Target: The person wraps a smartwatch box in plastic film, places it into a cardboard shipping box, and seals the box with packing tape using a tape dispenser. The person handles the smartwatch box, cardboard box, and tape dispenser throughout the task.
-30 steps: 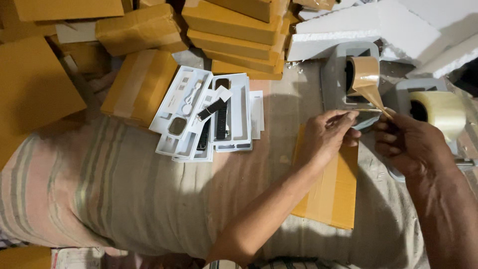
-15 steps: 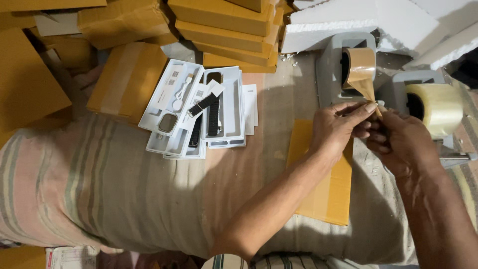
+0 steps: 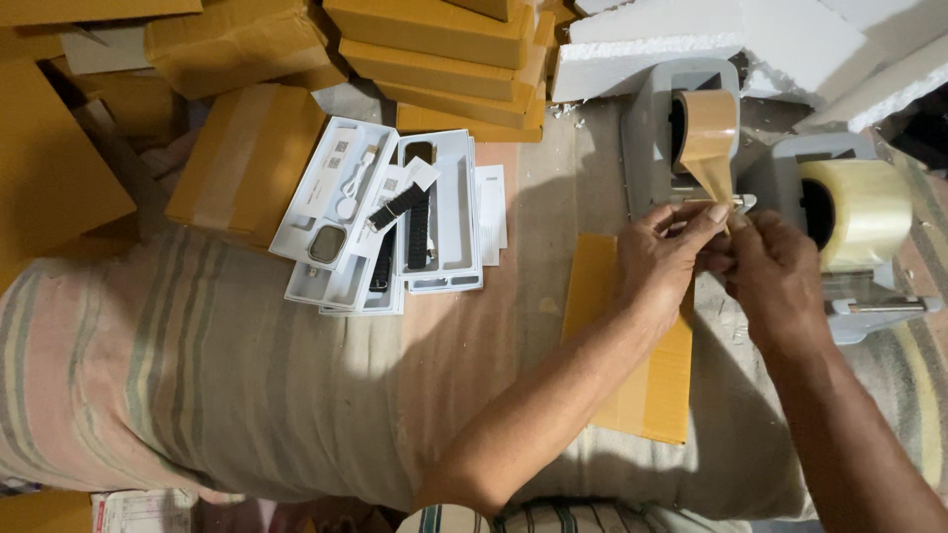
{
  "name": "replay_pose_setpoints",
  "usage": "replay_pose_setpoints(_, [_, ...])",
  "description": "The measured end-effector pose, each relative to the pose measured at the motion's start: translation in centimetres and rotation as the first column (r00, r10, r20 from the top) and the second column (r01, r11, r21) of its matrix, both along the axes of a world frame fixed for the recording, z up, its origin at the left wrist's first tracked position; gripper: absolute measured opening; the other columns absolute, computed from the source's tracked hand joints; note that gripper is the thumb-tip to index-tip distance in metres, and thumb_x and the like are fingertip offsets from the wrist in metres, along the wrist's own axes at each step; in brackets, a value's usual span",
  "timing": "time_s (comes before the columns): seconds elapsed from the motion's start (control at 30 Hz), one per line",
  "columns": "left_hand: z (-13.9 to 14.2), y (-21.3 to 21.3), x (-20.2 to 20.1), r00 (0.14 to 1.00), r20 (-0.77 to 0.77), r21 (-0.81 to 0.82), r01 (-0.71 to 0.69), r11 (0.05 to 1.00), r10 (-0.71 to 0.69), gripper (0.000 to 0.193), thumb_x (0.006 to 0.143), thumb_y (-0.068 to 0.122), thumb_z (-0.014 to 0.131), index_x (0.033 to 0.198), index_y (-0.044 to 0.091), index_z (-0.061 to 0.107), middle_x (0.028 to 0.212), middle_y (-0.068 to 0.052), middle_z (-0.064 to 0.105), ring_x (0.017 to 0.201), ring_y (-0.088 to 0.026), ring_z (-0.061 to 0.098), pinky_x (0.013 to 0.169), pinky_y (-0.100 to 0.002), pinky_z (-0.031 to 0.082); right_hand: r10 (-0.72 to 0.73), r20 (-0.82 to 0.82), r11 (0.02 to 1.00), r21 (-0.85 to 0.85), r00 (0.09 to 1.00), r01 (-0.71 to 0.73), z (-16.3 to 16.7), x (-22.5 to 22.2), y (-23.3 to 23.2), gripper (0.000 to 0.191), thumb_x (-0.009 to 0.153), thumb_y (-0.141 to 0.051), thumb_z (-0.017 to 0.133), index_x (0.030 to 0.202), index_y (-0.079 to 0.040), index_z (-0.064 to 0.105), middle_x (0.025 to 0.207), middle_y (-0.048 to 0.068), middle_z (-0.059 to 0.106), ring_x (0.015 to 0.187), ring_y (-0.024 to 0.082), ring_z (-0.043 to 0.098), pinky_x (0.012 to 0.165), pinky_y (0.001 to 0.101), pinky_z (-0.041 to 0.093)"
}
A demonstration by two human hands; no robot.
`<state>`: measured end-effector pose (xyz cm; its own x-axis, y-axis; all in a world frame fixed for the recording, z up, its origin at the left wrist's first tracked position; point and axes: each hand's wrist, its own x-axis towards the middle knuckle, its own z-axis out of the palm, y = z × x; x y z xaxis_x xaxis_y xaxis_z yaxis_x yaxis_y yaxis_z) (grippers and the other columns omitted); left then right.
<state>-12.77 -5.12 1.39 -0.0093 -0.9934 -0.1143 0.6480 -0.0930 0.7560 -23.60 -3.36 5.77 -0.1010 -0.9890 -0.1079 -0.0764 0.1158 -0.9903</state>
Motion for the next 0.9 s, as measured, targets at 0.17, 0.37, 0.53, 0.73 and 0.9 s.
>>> replay_pose_setpoints(0.17, [0.1, -0.3, 0.0, 1.0, 0.011, 0.005, 0.011, 1.0, -0.011, 0.021, 0.097, 0.014, 0.076, 0.103, -0.005, 0.069, 0.089, -0.011, 0.072, 0.071, -0.015, 0.07, 0.06, -0.031, 0.061, -0.023, -0.218, 0.999, -0.035, 0.976, 0.015, 0.2, 0.7, 0.4, 0.027, 0.112, -0.024, 0.053, 0.098, -0.002, 0.059, 0.078, 0.004, 0.059, 0.062, 0.007, 0.048, 0.053, 0.025, 0.038])
replay_pose_setpoints(0.37, [0.4, 0.0, -0.1, 0.995, 0.046, 0.065, -0.092, 0.994, 0.089, 0.017, 0.097, 0.015, 0.069, 0.108, 0.004, 0.062, 0.089, -0.006, 0.07, 0.073, -0.011, 0.07, 0.057, -0.026, 0.058, 0.002, -0.096, 0.998, 0.065, 0.995, 0.004, 0.3, 0.1, 0.4, 0.025, 0.11, -0.026, 0.055, 0.101, -0.004, 0.063, 0.075, 0.001, 0.058, 0.06, 0.007, 0.046, 0.052, 0.0241, 0.037])
replay_pose_setpoints(0.53, [0.2, 0.0, 0.1, 0.995, 0.06, 0.039, -0.088, 0.995, 0.086, 0.02, 0.095, 0.013, 0.073, 0.105, -0.002, 0.065, 0.084, -0.008, 0.07, 0.068, -0.012, 0.068, 0.052, -0.026, 0.056, -0.019, -0.208, 0.998, 0.049, 0.978, 0.029, -0.3, 0.1, 0.3, 0.029, 0.109, -0.028, 0.054, 0.101, 0.0, 0.061, 0.074, 0.002, 0.058, 0.059, 0.008, 0.047, 0.051, 0.0241, 0.037])
replay_pose_setpoints(0.73, [-0.1, -0.6, 0.3, 0.995, 0.07, 0.067, -0.076, 0.995, 0.071, 0.015, 0.093, 0.01, 0.075, 0.101, -0.004, 0.073, 0.079, -0.005, 0.069, 0.06, -0.007, 0.059, 0.047, -0.022, 0.048, -0.005, -0.052, 1.0, 0.019, 0.999, 0.006, -0.6, -0.4, -0.1, 0.028, 0.11, -0.028, 0.057, 0.105, -0.001, 0.06, 0.072, 0.001, 0.05, 0.057, 0.008, 0.042, 0.048, 0.0255, 0.032])
replay_pose_setpoints(0.9, [0.8, 0.1, 0.9, 0.986, 0.159, 0.113, -0.059, 0.992, 0.041, 0.019, 0.092, 0.012, 0.079, 0.096, -0.006, 0.073, 0.076, -0.008, 0.069, 0.057, -0.009, 0.059, 0.043, -0.024, 0.049, -0.05, -0.161, 0.999, -0.011, 0.986, 0.049, -0.2, -0.8, -0.1, 0.029, 0.109, -0.027, 0.057, 0.104, 0.002, 0.06, 0.073, 0.001, 0.052, 0.059, 0.009, 0.045, 0.05, 0.0259, 0.036])
